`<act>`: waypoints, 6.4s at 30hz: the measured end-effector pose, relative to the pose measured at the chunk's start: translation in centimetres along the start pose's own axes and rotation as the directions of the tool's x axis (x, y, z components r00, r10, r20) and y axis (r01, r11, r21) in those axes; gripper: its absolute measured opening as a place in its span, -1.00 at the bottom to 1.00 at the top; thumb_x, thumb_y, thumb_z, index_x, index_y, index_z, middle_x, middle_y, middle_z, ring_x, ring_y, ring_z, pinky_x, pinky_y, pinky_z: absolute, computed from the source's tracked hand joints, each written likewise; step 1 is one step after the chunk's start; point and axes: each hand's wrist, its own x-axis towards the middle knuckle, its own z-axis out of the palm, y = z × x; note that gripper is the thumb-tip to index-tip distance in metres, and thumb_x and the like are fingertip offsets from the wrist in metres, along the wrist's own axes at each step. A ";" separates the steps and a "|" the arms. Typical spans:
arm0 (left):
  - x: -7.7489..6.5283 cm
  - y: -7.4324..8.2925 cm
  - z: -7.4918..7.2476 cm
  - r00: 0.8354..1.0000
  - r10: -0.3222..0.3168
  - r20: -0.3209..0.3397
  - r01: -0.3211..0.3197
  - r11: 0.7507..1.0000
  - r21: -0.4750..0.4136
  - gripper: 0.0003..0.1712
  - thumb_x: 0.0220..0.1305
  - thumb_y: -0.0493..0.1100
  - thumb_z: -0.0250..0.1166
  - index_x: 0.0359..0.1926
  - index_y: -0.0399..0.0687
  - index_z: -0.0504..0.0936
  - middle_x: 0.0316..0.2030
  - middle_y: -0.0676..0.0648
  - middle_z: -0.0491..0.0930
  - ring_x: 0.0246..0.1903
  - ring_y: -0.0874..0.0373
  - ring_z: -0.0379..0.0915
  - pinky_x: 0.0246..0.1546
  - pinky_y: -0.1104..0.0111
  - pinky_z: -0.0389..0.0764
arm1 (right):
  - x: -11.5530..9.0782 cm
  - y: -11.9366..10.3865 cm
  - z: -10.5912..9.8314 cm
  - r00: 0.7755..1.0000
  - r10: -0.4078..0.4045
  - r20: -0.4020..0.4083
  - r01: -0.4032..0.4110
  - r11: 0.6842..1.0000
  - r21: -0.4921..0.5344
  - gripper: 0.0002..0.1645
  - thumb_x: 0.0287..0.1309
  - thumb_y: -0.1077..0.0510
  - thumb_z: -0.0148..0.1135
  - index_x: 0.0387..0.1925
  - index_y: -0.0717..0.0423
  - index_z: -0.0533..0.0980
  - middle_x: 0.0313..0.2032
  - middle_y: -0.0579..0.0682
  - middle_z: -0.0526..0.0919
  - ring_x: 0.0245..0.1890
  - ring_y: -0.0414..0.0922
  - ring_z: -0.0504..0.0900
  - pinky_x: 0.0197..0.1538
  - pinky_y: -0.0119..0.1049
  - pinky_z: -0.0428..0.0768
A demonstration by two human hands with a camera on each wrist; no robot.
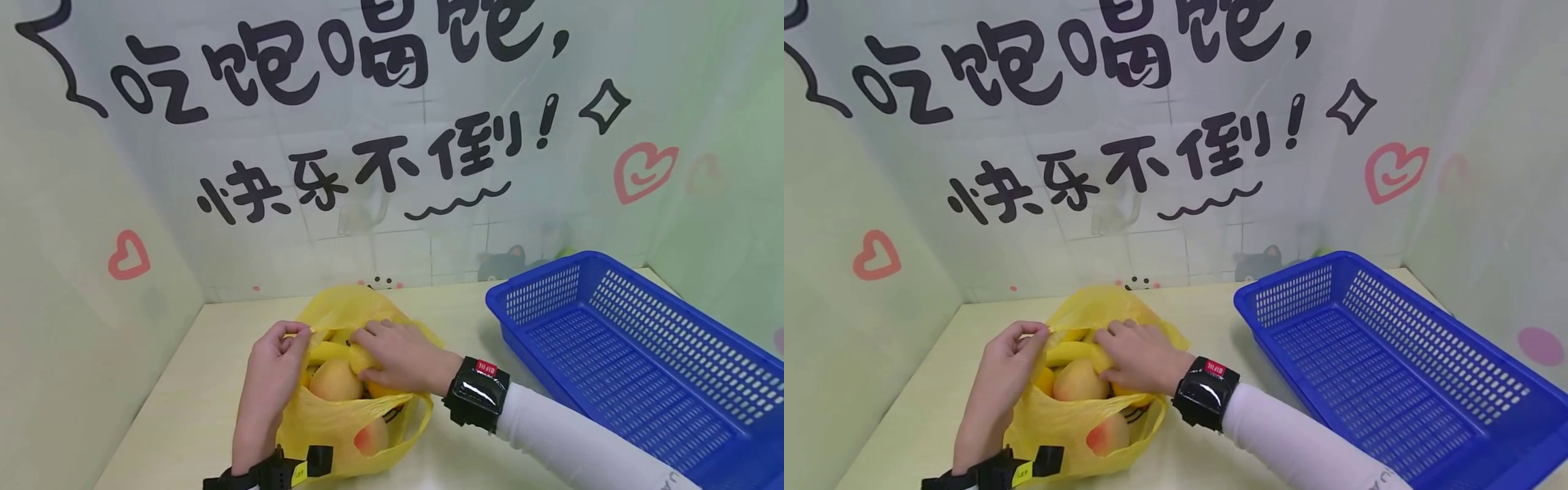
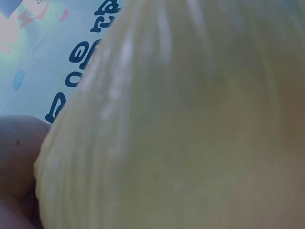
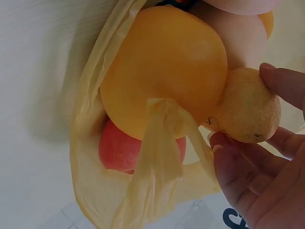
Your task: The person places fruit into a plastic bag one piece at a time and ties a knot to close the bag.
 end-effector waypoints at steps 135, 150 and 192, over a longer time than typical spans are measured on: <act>-0.1 0.2 -0.1 1.000 -0.002 0.001 0.002 1.000 -0.019 -0.73 0.51 -0.09 0.06 0.04 -0.14 0.51 -0.59 0.01 0.23 -0.55 0.12 0.24 -0.50 0.42 0.33 | -4.9 5.3 -2.4 0.878 0.127 0.462 -0.126 0.991 -0.035 -0.90 -0.02 0.13 0.41 -0.49 -0.16 0.62 -0.26 -0.14 0.38 -0.19 -0.16 0.27 -0.22 -0.35 0.34; 0.0 0.3 0.0 1.000 0.020 0.019 -0.019 0.997 -0.069 -0.73 0.51 -0.09 0.06 0.05 -0.14 0.51 -0.60 0.02 0.28 -0.54 0.12 0.30 -0.48 0.43 0.40 | -3.9 6.6 -7.3 0.956 0.293 -0.012 -0.269 0.893 0.362 -0.70 0.48 0.10 -0.02 -0.31 0.17 0.53 -0.45 -0.01 0.65 -0.51 -0.18 0.48 -0.36 -0.38 0.47; -4.1 3.9 1.7 0.594 0.475 0.649 -0.588 0.807 -0.053 -0.75 0.34 -0.03 0.27 -0.50 0.08 0.58 -0.62 0.22 0.33 -0.56 0.41 0.26 -0.42 0.54 0.34 | -3.7 7.4 -8.5 0.841 0.443 0.312 -0.484 0.872 0.066 -0.72 0.37 0.21 0.00 -0.26 0.25 0.63 -0.44 0.00 0.56 -0.52 -0.16 0.37 -0.38 -0.40 0.34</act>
